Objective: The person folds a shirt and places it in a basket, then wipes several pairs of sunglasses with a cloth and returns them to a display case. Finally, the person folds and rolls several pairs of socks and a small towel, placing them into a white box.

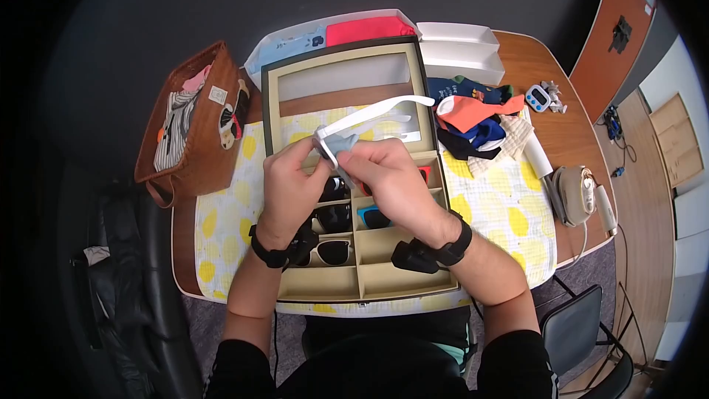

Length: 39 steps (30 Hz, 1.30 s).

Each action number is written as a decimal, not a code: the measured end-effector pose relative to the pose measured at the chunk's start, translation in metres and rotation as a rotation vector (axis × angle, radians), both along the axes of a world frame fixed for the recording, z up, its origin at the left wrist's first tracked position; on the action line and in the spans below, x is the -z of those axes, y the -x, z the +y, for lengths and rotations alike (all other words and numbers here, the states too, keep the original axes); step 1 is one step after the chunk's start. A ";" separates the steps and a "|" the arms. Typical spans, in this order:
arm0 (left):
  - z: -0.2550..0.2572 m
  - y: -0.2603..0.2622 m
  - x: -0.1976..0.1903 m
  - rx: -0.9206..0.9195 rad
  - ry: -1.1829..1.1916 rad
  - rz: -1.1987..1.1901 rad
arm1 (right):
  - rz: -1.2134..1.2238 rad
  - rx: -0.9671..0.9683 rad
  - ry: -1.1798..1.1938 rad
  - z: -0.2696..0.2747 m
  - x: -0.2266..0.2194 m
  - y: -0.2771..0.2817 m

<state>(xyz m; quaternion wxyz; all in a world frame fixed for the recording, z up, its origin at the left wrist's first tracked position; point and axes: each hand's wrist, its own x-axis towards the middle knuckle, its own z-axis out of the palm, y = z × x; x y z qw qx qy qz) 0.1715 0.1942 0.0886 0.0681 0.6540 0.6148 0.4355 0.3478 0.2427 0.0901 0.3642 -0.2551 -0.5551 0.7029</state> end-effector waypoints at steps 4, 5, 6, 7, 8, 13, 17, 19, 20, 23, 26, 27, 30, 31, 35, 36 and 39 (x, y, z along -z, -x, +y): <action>0.006 0.004 0.008 0.059 -0.083 -0.080 | 0.130 0.068 -0.041 -0.008 -0.009 -0.004; 0.004 0.003 0.005 0.055 -0.036 -0.125 | 0.130 0.068 -0.041 -0.009 -0.010 -0.004; 0.003 0.003 0.004 0.051 0.012 -0.169 | 0.140 0.066 -0.023 -0.009 -0.010 -0.003; 0.003 0.003 0.004 0.051 0.012 -0.170 | 0.151 0.063 -0.005 -0.010 -0.011 -0.003; 0.003 0.002 0.004 0.041 0.004 -0.216 | 0.151 0.063 -0.005 -0.008 -0.007 -0.002; 0.009 0.009 0.012 0.022 -0.090 -0.119 | -0.010 -0.020 0.028 0.000 -0.002 -0.002; 0.008 0.007 0.011 0.032 -0.051 -0.170 | 0.201 0.078 0.070 -0.005 -0.010 -0.002; 0.007 0.006 0.010 0.036 -0.050 -0.195 | 0.118 0.038 0.005 -0.001 0.000 0.000; 0.007 0.007 0.011 0.021 -0.068 -0.178 | 0.035 -0.001 -0.060 0.001 0.003 0.001; 0.006 0.006 0.011 0.015 -0.040 -0.166 | -0.015 -0.012 -0.053 0.002 0.001 0.000; 0.006 0.005 0.012 0.045 0.025 -0.203 | 0.101 0.037 -0.074 -0.002 -0.010 -0.008; 0.006 0.004 0.014 0.070 0.047 -0.232 | 0.096 0.036 -0.073 -0.003 -0.009 -0.008; 0.003 0.000 0.010 0.147 -0.067 -0.168 | 0.120 0.019 -0.033 -0.002 -0.005 -0.005; 0.003 0.001 0.010 0.147 -0.067 -0.168 | 0.064 0.001 -0.042 -0.001 -0.003 -0.004; 0.005 0.006 0.009 0.056 -0.025 -0.207 | 0.017 -0.022 -0.074 -0.001 -0.003 -0.005; 0.006 0.008 0.008 0.027 -0.032 -0.224 | 0.017 -0.025 -0.077 -0.002 -0.005 -0.005; 0.005 0.004 0.011 0.065 -0.060 -0.269 | 0.130 0.018 -0.031 -0.003 -0.006 -0.004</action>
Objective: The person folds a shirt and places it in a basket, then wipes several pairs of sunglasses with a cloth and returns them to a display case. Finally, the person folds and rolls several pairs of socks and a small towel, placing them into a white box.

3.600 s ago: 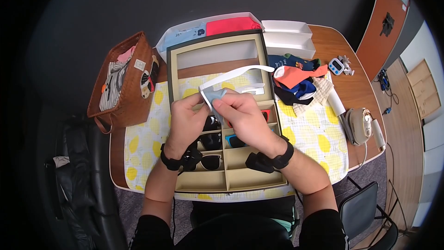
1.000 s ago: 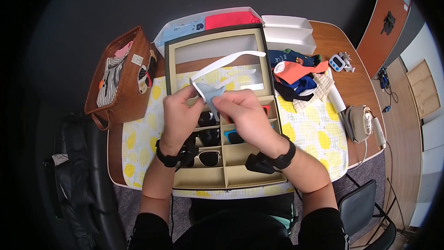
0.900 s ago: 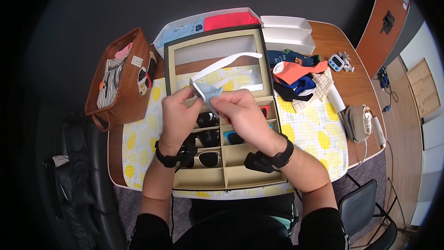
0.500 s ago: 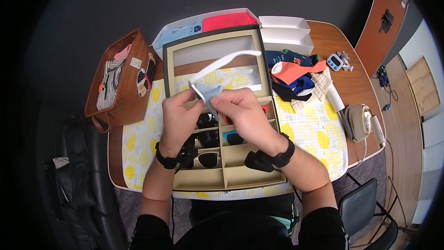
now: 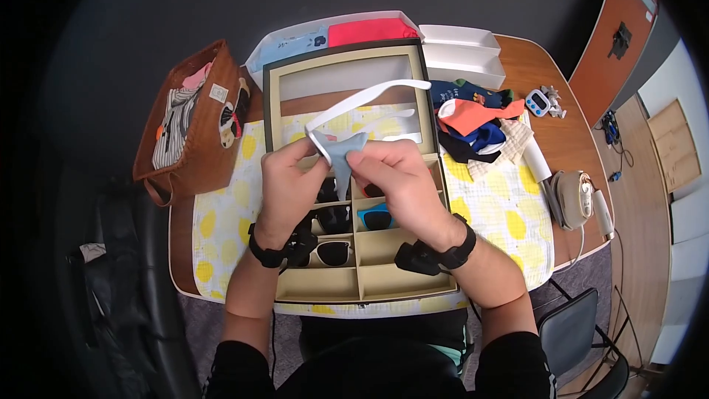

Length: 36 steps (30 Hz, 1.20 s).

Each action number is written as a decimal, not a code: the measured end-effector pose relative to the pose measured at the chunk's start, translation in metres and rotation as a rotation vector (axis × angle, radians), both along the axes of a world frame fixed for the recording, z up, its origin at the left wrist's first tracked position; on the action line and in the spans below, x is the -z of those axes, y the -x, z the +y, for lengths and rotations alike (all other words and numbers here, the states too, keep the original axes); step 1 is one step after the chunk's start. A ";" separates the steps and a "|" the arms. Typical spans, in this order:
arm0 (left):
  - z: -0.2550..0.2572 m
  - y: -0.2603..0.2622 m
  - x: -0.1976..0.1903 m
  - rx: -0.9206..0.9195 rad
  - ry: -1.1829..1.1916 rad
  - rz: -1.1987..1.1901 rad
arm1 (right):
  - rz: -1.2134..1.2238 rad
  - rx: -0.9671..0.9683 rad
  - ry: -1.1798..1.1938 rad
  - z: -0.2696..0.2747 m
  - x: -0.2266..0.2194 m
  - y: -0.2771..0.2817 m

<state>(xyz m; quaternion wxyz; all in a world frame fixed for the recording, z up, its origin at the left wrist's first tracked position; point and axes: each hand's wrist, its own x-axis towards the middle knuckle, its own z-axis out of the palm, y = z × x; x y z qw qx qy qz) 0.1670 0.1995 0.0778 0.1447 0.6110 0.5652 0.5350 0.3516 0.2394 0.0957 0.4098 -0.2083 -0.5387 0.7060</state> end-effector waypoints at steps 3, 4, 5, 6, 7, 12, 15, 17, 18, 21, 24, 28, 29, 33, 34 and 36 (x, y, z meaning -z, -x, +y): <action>-0.002 0.003 -0.004 -0.016 -0.003 0.145 | -0.153 -0.069 0.051 0.009 0.007 0.000; 0.000 0.001 -0.001 -0.009 -0.008 0.148 | -0.149 -0.062 0.047 0.009 0.006 -0.001; 0.003 0.000 0.006 0.023 0.023 -0.075 | -0.125 0.042 -0.019 0.010 0.004 -0.001; 0.007 0.000 0.011 0.053 0.051 -0.297 | -0.100 0.143 -0.089 0.013 0.002 -0.001; 0.010 0.002 0.013 0.055 0.041 -0.292 | -0.047 0.187 0.003 0.017 0.001 -0.003; 0.016 0.017 0.011 0.066 0.042 -0.435 | 0.055 0.357 0.052 0.055 -0.002 -0.030; 0.012 0.015 0.004 0.059 0.151 -0.576 | -0.008 0.431 -0.068 0.059 -0.009 -0.039; 0.011 0.015 0.004 0.042 0.104 -0.577 | -0.312 0.462 -0.301 0.053 -0.010 -0.037; 0.012 0.016 0.009 0.049 0.100 -0.570 | -0.309 0.419 -0.261 0.044 -0.012 -0.031; 0.011 0.014 0.008 0.023 0.083 -0.580 | -0.445 0.470 -0.556 0.024 -0.007 -0.013; 0.008 0.011 0.007 0.045 0.089 -0.542 | -0.394 0.512 -0.760 0.012 -0.002 0.002; 0.007 0.006 0.008 0.155 0.115 -0.527 | -0.510 0.283 -0.568 0.003 0.002 0.005; 0.006 0.007 0.010 0.149 0.116 -0.531 | -0.513 0.276 -0.568 0.002 0.003 0.005; 0.004 0.006 0.008 0.178 0.098 -0.514 | -0.362 0.252 -0.403 -0.001 0.008 0.009; 0.004 0.005 0.007 0.171 0.093 -0.504 | -0.306 0.248 -0.371 -0.003 0.010 0.010; 0.003 0.005 0.004 0.164 0.091 -0.496 | -0.302 0.305 -0.454 -0.010 0.010 0.013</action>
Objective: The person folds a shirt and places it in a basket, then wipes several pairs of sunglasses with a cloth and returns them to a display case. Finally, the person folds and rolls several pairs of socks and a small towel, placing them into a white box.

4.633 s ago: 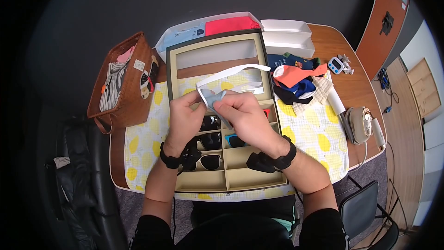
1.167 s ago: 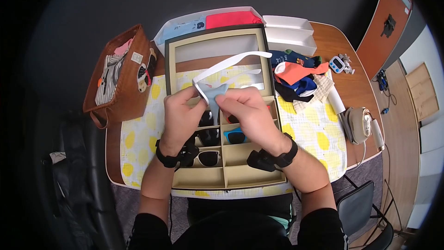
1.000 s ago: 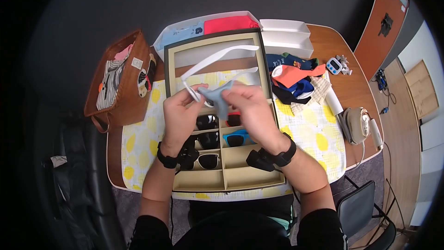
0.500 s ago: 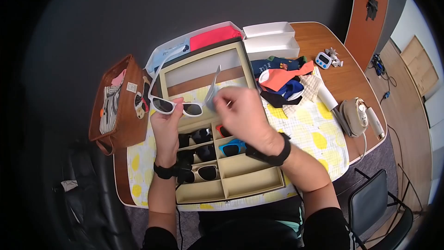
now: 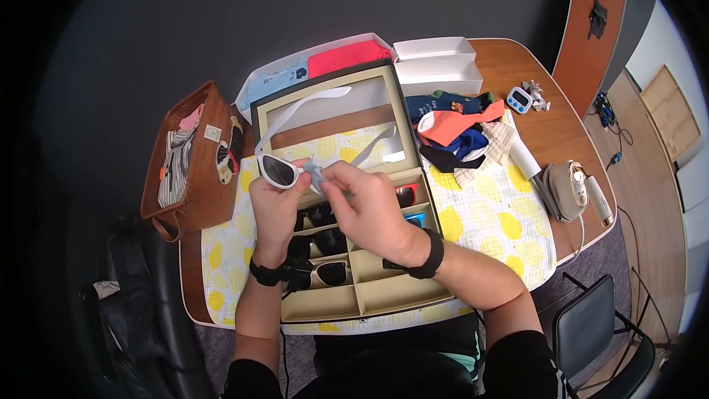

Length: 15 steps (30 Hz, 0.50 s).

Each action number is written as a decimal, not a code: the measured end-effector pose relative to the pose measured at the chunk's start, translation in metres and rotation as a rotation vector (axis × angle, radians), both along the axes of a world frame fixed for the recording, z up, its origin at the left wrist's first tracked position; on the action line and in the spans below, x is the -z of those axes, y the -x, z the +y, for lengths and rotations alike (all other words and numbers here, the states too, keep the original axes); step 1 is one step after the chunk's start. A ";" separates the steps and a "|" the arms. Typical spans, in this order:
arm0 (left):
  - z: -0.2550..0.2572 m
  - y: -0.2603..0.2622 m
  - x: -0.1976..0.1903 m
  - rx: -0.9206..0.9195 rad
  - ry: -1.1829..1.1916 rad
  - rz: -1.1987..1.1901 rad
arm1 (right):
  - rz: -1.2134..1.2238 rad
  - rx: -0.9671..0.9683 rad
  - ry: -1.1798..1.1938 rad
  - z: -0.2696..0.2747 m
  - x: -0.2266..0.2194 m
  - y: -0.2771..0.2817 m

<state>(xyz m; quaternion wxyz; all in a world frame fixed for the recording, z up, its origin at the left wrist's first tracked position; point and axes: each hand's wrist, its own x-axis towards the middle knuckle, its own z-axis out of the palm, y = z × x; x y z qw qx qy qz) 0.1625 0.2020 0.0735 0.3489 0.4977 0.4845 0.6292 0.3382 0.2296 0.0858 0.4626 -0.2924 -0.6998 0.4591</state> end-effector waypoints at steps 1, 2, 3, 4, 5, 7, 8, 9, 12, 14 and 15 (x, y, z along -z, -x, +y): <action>0.000 0.000 -0.001 -0.020 -0.020 0.033 | 0.001 0.044 -0.089 -0.002 0.000 0.001; 0.000 -0.001 -0.001 -0.040 -0.040 0.065 | -0.003 0.044 -0.088 -0.003 -0.002 0.002; 0.000 -0.002 -0.002 -0.039 -0.038 0.059 | -0.046 0.050 -0.129 -0.003 -0.004 0.002; 0.000 -0.002 -0.002 -0.051 -0.044 0.085 | -0.089 0.055 -0.170 -0.002 -0.005 0.001; 0.000 -0.003 -0.001 -0.064 -0.051 0.111 | -0.094 0.055 -0.167 0.001 -0.004 0.001; 0.002 0.000 0.002 -0.060 -0.040 0.058 | -0.150 0.030 -0.163 0.005 -0.003 0.002; 0.003 0.002 0.002 -0.055 -0.034 0.010 | -0.151 0.030 -0.163 0.005 -0.003 0.001; 0.003 0.003 0.003 -0.054 -0.035 0.009 | -0.183 0.014 -0.164 0.005 -0.004 -0.001; 0.006 0.005 0.005 -0.065 -0.022 0.002 | -0.194 -0.011 -0.144 0.003 -0.006 -0.004; 0.005 0.004 0.005 -0.083 -0.028 -0.015 | -0.176 -0.026 -0.118 0.000 -0.008 -0.005; 0.004 0.002 0.003 -0.083 -0.026 -0.017 | -0.125 -0.041 -0.066 -0.001 -0.009 -0.004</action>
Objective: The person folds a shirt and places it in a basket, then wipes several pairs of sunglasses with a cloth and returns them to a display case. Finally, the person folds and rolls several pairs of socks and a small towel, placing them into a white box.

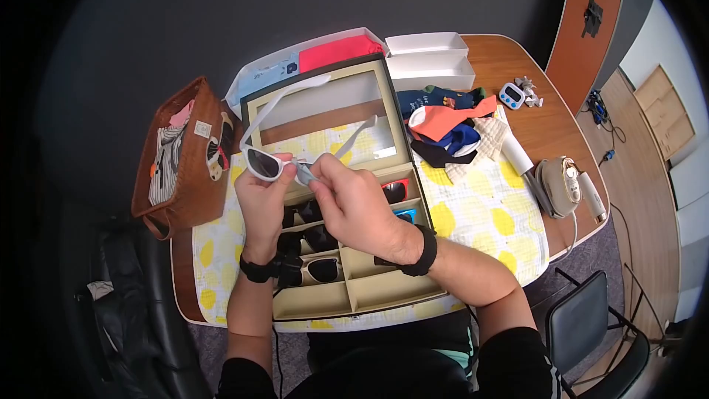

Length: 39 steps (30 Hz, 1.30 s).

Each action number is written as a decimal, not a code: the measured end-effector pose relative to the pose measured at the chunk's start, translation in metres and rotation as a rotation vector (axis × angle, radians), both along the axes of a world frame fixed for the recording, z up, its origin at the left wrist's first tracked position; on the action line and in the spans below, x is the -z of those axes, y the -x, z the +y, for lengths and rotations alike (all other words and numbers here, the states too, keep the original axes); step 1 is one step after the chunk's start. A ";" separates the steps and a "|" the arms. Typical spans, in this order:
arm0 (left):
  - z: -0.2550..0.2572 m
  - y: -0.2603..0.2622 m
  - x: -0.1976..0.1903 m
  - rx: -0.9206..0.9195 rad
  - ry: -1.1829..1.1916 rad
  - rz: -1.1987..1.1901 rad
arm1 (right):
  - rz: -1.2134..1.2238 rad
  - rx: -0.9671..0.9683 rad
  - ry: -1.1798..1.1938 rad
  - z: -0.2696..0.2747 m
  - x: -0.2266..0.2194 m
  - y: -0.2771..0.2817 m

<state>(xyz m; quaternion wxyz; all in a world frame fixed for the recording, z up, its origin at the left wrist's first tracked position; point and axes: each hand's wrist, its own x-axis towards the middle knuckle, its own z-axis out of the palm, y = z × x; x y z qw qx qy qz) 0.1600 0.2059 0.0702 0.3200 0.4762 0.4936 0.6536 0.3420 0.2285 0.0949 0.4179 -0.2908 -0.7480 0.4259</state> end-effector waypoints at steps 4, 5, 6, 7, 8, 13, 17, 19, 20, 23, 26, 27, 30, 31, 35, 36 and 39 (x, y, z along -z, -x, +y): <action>-0.006 -0.006 -0.005 -0.003 -0.022 0.069 | 0.049 0.010 0.007 -0.002 -0.001 0.002; -0.006 -0.007 -0.004 -0.005 -0.047 0.078 | 0.045 0.009 0.005 -0.001 -0.001 0.003; -0.005 -0.006 -0.004 -0.005 -0.051 0.073 | 0.061 0.009 -0.010 -0.001 0.002 0.005; -0.004 -0.004 -0.002 -0.007 -0.053 0.063 | 0.076 0.009 -0.025 0.000 0.003 0.005; -0.003 -0.002 -0.001 -0.010 -0.054 0.052 | 0.070 0.008 -0.029 0.001 0.003 0.004; 0.004 0.006 0.003 -0.054 -0.034 -0.039 | 0.058 -0.057 0.045 0.006 0.006 0.001; 0.000 0.004 -0.002 0.002 -0.029 -0.027 | 0.036 -0.075 0.069 0.003 0.004 0.002; -0.001 0.002 -0.001 0.014 -0.039 -0.035 | 0.058 -0.050 0.034 0.002 0.006 0.004; -0.002 0.001 0.000 0.027 -0.048 -0.043 | 0.055 -0.052 0.035 0.002 0.007 0.005; 0.001 0.004 0.003 0.045 -0.030 -0.079 | 0.080 -0.047 0.009 0.004 0.007 0.004; 0.004 0.010 0.002 0.014 0.001 -0.135 | 0.054 -0.061 -0.024 0.004 0.003 0.000; 0.004 0.009 0.002 0.014 0.000 -0.135 | 0.055 -0.064 -0.028 0.005 0.003 0.000; 0.002 0.006 0.001 -0.009 -0.021 -0.135 | 0.049 -0.068 -0.031 0.006 0.003 0.000; 0.000 0.005 0.000 0.002 -0.028 -0.120 | 0.044 -0.068 -0.031 0.006 0.003 0.000; -0.004 0.000 -0.001 0.049 -0.009 -0.086 | 0.031 -0.063 -0.048 0.004 0.002 0.000; -0.005 -0.001 -0.001 0.049 -0.009 -0.086 | -0.002 -0.044 -0.106 0.005 0.003 0.000; -0.005 -0.002 -0.003 0.041 -0.036 -0.071 | -0.086 -0.004 -0.218 0.006 -0.002 0.001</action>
